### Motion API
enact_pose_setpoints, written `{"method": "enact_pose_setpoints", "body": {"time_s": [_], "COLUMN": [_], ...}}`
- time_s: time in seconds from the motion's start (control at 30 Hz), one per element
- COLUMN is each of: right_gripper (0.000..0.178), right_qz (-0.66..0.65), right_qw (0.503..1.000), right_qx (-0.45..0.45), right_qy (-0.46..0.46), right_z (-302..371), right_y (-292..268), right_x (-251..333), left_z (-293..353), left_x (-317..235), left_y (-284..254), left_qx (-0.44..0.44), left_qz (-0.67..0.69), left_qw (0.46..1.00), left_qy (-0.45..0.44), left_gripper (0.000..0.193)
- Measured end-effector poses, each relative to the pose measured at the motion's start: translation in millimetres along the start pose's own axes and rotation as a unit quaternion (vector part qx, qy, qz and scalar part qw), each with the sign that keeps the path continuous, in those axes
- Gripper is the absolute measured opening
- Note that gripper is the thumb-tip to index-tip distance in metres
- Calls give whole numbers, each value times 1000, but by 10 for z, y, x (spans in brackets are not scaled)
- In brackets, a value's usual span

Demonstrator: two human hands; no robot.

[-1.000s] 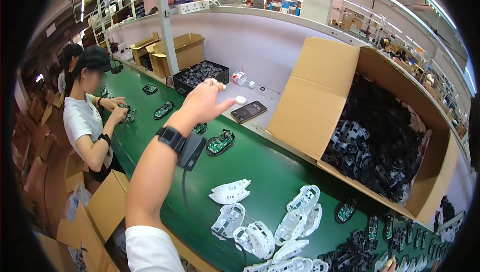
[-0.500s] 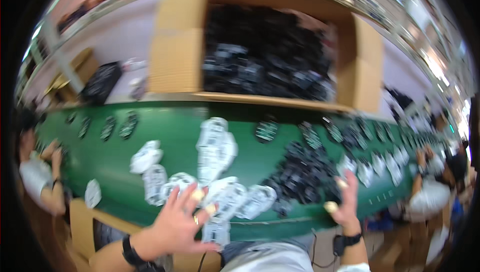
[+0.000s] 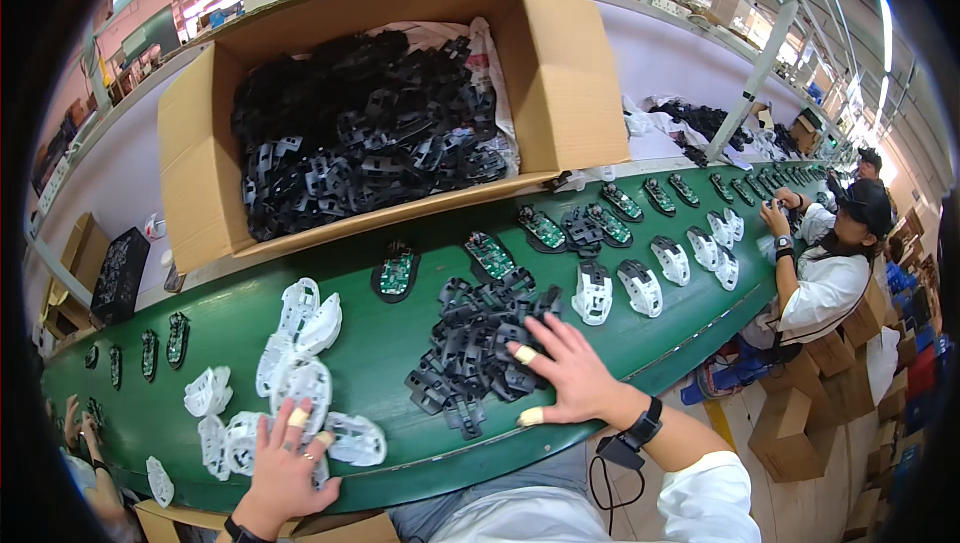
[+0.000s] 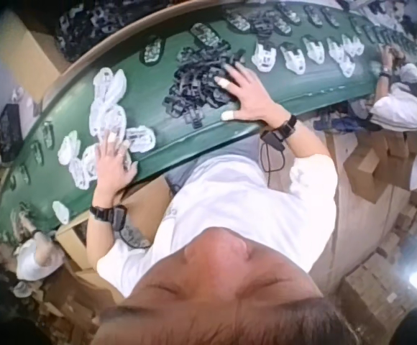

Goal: Assembling internal and external components of computer mice on a factory assembly line.

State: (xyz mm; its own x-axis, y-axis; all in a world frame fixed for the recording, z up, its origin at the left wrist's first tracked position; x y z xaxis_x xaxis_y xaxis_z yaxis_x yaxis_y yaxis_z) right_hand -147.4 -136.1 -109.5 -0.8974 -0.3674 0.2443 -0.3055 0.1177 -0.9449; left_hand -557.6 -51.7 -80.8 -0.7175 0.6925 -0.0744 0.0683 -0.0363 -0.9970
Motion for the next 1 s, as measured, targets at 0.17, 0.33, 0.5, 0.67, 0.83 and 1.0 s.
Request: {"method": "enact_pose_setpoints", "body": {"time_s": [0.17, 0.33, 0.5, 0.67, 0.83, 1.0], "right_gripper": [97, 94, 36, 50, 60, 55], "right_qz": [-76, -167, -92, 136, 144, 146], "right_qw": [997, 982, 984, 958, 915, 909], "right_qx": [-23, -47, -143, -75, 147, 134], "right_qy": [-25, -73, -44, 239, 347, 366], "right_z": [-287, -846, -1238, -941, -874, -957], "right_y": [300, 571, -369, -738, -556, -474], "right_x": [402, 894, 429, -1624, -2073, -2042], "left_z": [106, 149, 402, 533, 376, 163], "left_x": [460, 966, 1344, 1364, 1122, 873], "left_y": [-12, -58, -57, -38, -13, -81], "left_qx": [-12, -22, -37, -111, -160, -200], "left_qz": [-34, -49, -80, -70, -58, -50], "left_qw": [998, 993, 985, 975, 968, 963], "left_qy": [-48, -101, -146, -179, -186, -175], "left_gripper": [57, 55, 60, 67, 63, 56]}}
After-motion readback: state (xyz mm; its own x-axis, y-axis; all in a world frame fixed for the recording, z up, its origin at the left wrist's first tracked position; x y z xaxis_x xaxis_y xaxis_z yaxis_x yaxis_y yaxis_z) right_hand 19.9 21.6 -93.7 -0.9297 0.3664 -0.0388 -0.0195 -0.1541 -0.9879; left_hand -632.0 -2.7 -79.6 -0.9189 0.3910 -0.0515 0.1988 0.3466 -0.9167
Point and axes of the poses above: each hand's wrist, its own z-axis away from the middle knuckle, its own y-axis out of the palm, x = y × z, the point moved 5 cm from there along -z, towards the middle knuckle, and after that the axes turned 7 degrees about -y, right-handed, at the moved point
